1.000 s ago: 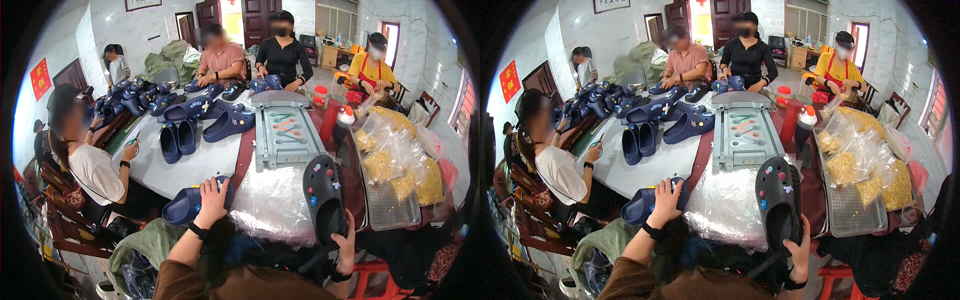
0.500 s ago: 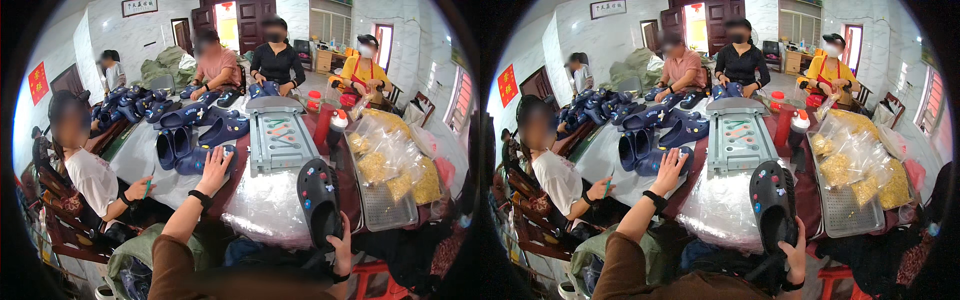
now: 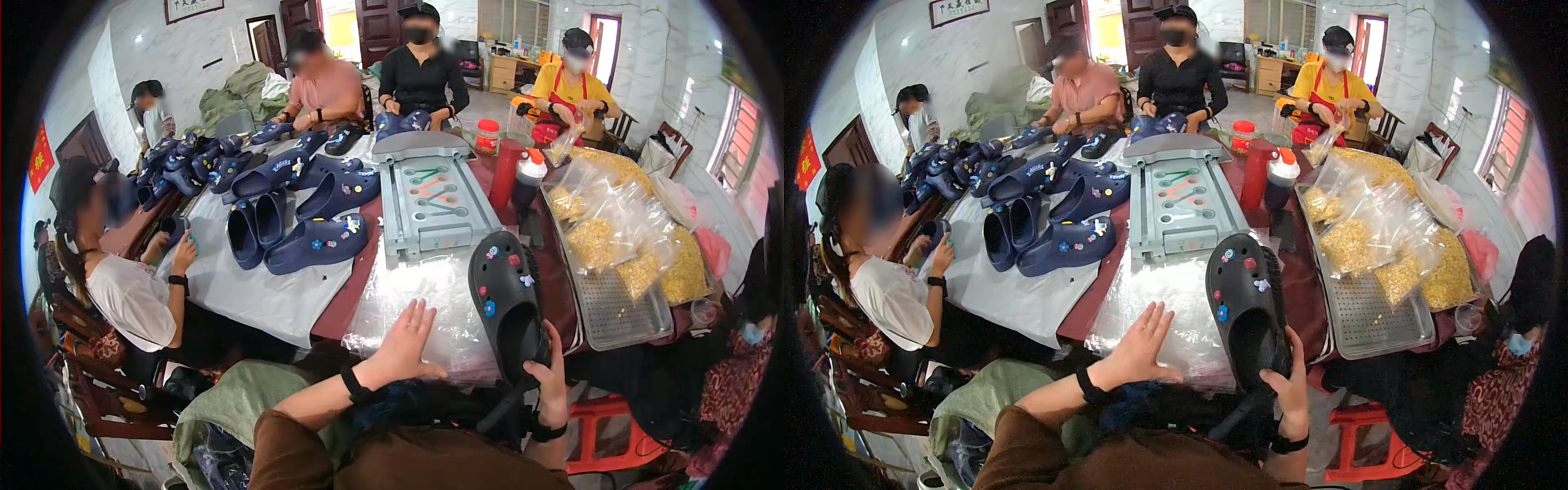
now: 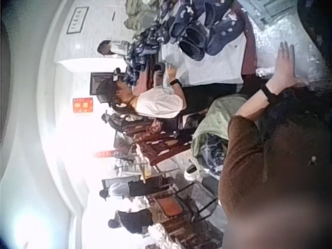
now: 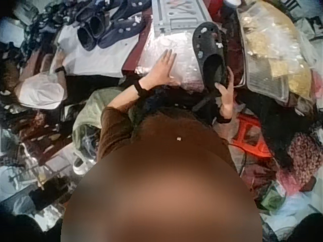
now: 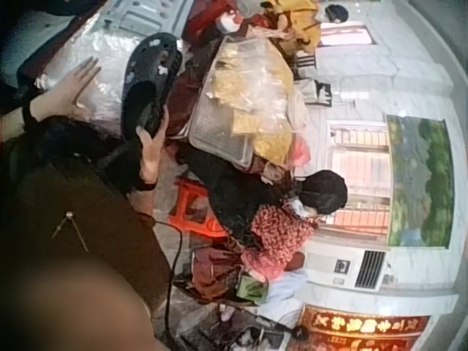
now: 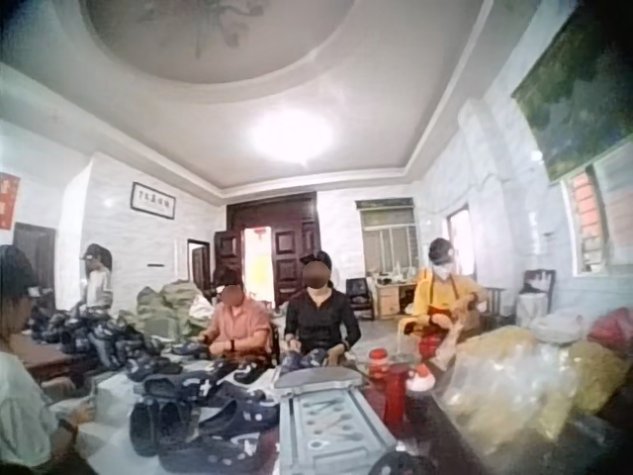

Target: Inspecting and packaging blue and black clogs into plastic bags in a shoe manufacturing finishing area.

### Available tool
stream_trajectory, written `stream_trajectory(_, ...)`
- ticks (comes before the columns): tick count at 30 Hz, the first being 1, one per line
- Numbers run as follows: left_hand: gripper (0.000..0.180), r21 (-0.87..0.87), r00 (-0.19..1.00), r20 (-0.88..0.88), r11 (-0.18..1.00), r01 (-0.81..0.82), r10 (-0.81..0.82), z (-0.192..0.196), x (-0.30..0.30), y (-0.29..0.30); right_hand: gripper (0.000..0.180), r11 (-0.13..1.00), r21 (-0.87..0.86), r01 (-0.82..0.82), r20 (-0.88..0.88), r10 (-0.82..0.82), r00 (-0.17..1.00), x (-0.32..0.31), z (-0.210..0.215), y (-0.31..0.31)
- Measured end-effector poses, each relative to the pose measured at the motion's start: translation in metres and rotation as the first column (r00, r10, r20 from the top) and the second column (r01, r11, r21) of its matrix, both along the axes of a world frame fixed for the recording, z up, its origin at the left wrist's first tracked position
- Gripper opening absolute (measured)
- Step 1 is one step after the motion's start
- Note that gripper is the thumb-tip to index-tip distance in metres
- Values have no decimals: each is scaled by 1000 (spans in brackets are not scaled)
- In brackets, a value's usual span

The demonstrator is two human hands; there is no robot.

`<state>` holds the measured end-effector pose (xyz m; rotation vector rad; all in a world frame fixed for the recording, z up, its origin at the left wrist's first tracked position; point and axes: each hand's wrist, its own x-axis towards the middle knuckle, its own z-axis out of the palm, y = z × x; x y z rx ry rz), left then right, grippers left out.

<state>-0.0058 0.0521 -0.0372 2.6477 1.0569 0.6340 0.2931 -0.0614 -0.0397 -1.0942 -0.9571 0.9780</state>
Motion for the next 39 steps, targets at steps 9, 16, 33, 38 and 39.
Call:
stream_trajectory(9,63,200,999,38,979,25,-33,-10,29,13,91,999,-25,40,-116,-42,992,7,-7,-1)
stream_trajectory(16,27,43,997,52,997,-57,55,4,37,13,88,999,11,34,-168,-32,985,1,7,-8)
stream_trajectory(33,36,380,926,376,912,-157,3,143,-2,-51,90,996,64,-59,-516,84,853,-12,39,-41)
stream_trajectory(38,38,463,894,448,853,-241,9,106,-13,-29,95,995,95,8,-479,38,877,-11,35,-42)
stream_trajectory(39,37,438,910,413,866,-240,43,91,-14,-17,97,996,94,-8,-447,49,893,-8,33,-40)
